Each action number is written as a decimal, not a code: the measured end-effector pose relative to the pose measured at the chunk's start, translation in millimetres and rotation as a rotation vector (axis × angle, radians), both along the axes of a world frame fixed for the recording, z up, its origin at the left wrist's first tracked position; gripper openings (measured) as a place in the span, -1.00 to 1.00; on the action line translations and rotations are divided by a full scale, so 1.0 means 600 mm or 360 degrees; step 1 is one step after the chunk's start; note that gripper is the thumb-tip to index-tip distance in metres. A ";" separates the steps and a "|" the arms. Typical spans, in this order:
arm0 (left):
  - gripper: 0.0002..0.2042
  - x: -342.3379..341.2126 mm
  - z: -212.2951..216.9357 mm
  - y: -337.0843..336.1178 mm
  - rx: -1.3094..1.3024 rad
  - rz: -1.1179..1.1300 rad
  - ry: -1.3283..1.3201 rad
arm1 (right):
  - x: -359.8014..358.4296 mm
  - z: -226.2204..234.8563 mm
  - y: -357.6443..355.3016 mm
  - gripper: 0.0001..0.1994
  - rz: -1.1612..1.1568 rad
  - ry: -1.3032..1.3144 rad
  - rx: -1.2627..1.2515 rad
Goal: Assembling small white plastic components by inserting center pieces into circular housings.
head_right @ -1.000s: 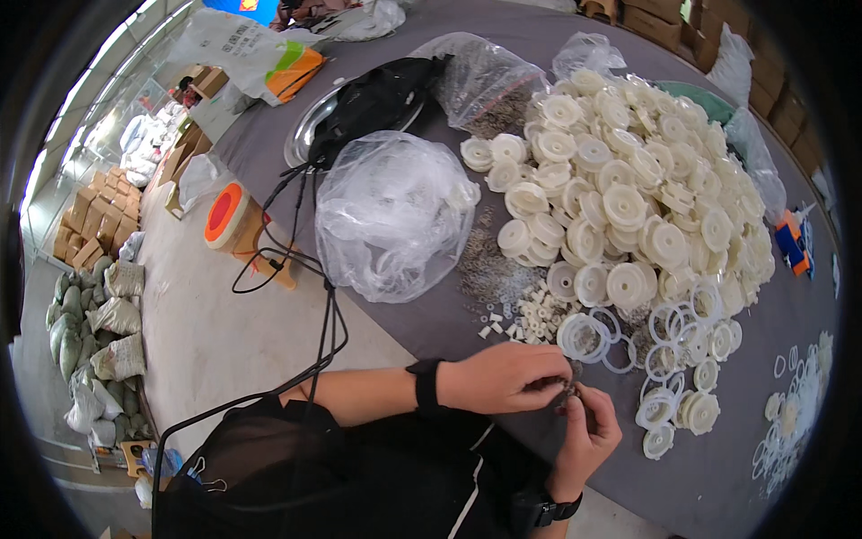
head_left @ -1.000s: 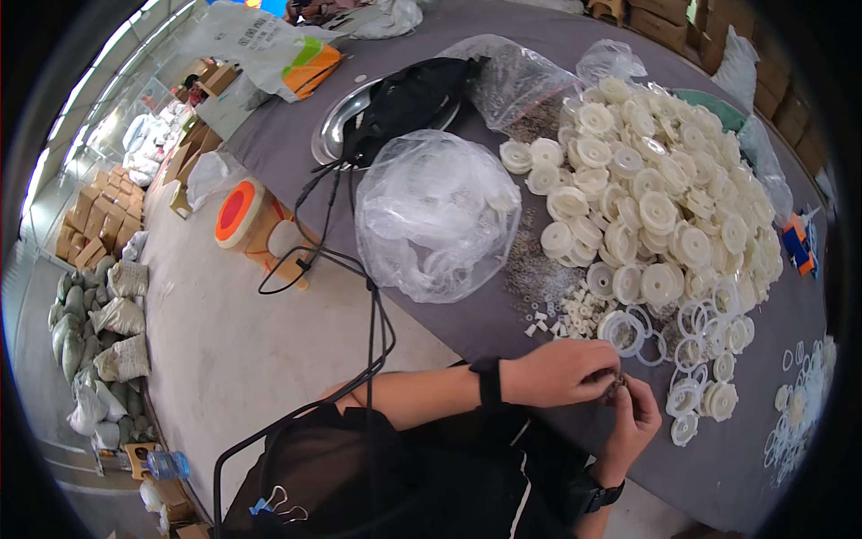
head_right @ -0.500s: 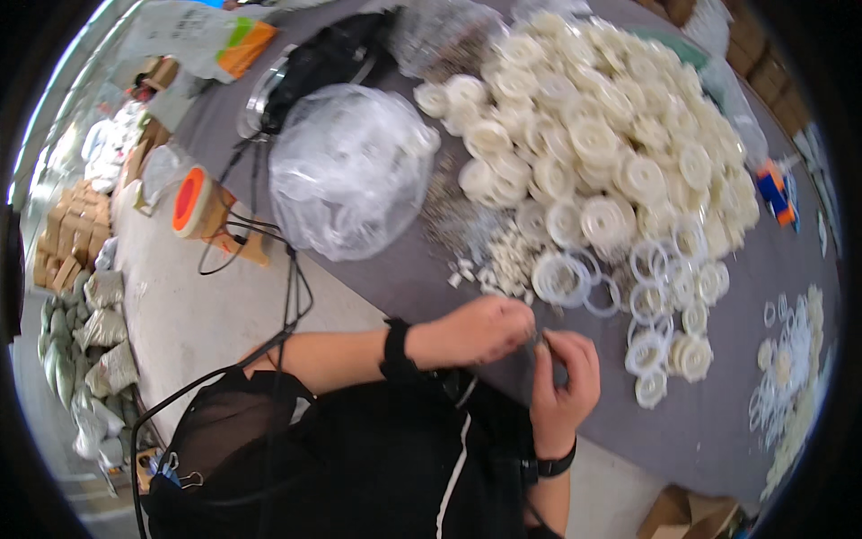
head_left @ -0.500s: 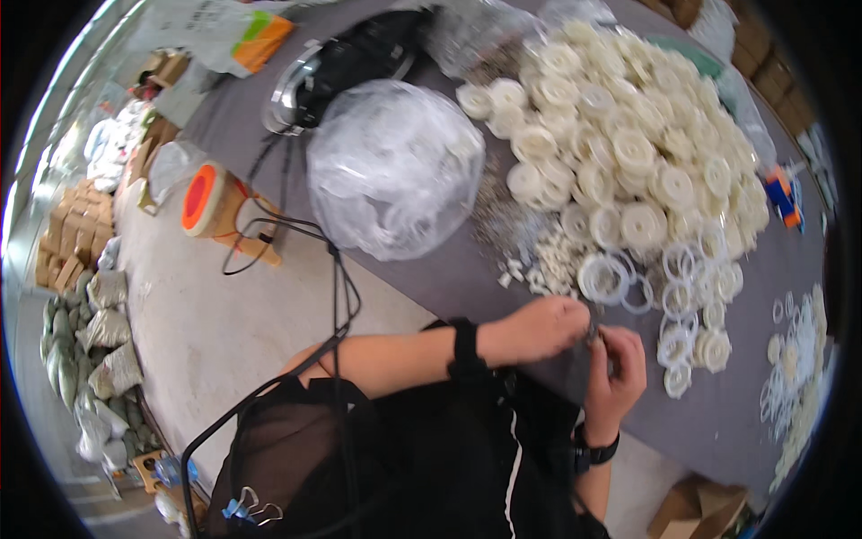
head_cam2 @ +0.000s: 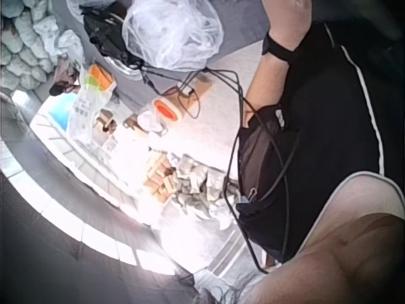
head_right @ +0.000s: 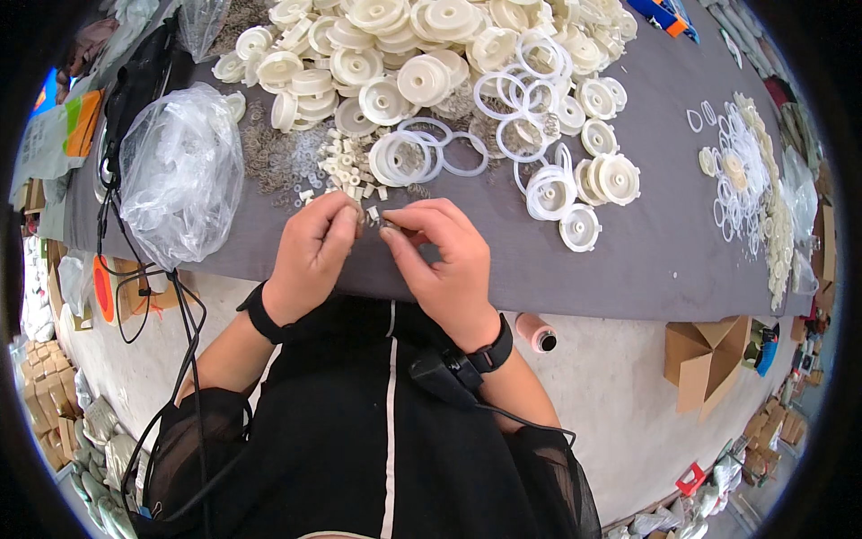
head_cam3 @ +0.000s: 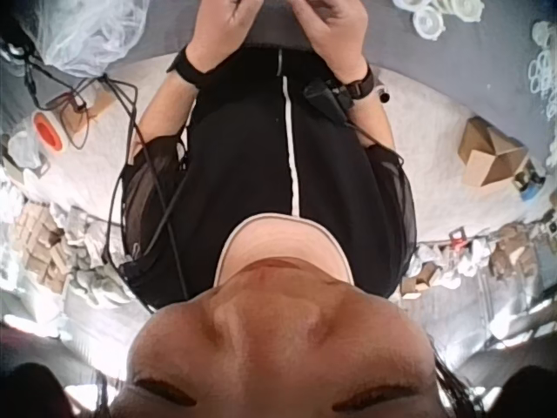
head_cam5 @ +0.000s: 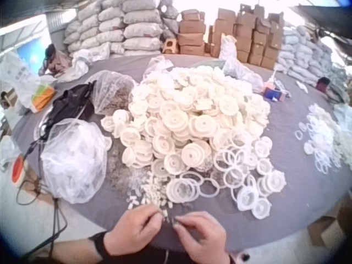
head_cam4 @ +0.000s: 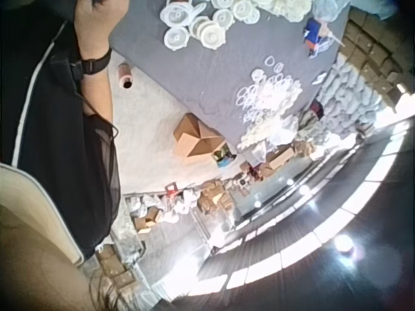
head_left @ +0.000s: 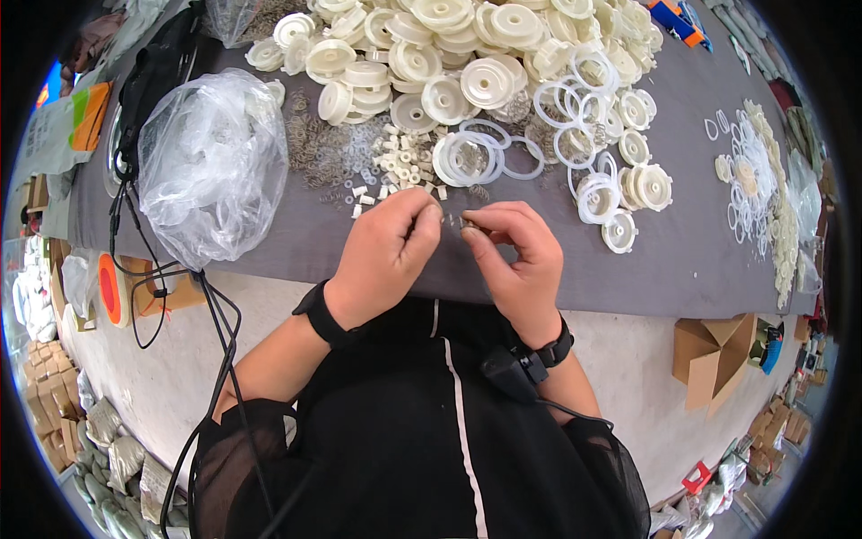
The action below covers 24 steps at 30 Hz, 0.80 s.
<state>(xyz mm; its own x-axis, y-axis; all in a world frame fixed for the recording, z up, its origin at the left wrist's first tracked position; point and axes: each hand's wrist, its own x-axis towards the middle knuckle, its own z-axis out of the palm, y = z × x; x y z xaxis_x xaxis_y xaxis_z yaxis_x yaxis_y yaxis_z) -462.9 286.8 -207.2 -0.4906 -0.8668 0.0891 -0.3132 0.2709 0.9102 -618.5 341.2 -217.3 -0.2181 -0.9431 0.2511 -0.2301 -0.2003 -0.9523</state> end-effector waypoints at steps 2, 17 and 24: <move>-0.75 -0.001 -0.002 0.000 0.0645 0.0020 0.0262 | -0.003 -0.003 -0.003 -0.84 0.0012 0.0230 -0.0140; -0.86 -0.013 0.006 -0.011 0.0706 -0.0095 0.0469 | -0.009 -0.013 -0.009 -0.88 0.0041 -0.0550 0.0254; -0.84 0.001 0.022 0.001 -0.0257 -0.0080 0.0021 | -0.010 0.002 -0.003 -0.93 0.0145 -0.0664 0.0541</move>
<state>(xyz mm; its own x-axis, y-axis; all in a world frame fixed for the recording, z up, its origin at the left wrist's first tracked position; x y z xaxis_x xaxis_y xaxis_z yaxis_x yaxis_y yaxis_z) -462.3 287.6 -194.3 -0.5310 -0.8151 0.2317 -0.2841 0.4288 0.8576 -624.6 339.1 -216.3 -0.1474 -0.9758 -0.1615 0.1852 0.1331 -0.9736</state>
